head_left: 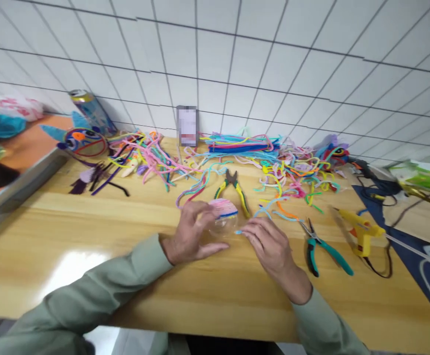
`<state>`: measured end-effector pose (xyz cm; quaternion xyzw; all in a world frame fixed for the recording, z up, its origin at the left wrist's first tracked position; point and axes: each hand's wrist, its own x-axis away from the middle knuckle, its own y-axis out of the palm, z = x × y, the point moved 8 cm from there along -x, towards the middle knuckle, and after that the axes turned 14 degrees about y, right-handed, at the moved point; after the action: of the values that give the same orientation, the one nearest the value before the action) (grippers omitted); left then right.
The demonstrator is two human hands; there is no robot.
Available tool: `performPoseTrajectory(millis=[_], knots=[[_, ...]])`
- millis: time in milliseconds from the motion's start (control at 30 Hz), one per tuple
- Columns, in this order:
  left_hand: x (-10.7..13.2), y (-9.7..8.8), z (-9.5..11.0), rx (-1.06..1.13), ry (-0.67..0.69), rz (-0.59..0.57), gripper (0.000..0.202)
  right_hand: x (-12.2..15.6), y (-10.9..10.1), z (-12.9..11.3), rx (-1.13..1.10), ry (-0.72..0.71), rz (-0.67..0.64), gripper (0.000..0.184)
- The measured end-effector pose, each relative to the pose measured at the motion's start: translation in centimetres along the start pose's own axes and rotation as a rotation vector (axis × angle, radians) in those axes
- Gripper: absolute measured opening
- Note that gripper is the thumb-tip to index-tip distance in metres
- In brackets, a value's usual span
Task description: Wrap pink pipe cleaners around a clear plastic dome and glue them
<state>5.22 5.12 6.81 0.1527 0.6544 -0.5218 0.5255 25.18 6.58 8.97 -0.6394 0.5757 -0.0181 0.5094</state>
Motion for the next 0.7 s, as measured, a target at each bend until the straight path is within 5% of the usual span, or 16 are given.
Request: performPoseTrajectory(millis=[100,200,500,700], knots=[[-0.9,0.8,2.5,-0.045,0.151,-0.129,0.037,0.5,0.3,-1.2,0.048,-0.090,-0.016,0.018],[-1.3,1.9,3.6,-0.002,0.214,-0.197,0.022,0.7,0.3,-2.7,0.103,-0.195,-0.004,0.019],[-3.2,1.4,2.6,0.066,0.124,-0.153,0.041,-0.6,-1.0,-4.5,0.328,-0.379,0.072,0.012],[-3.2,0.0,0.4,0.330,-0.139,-0.080,0.031,-2.5,-3.4,-5.1,0.512,-0.324,0.092,0.010]])
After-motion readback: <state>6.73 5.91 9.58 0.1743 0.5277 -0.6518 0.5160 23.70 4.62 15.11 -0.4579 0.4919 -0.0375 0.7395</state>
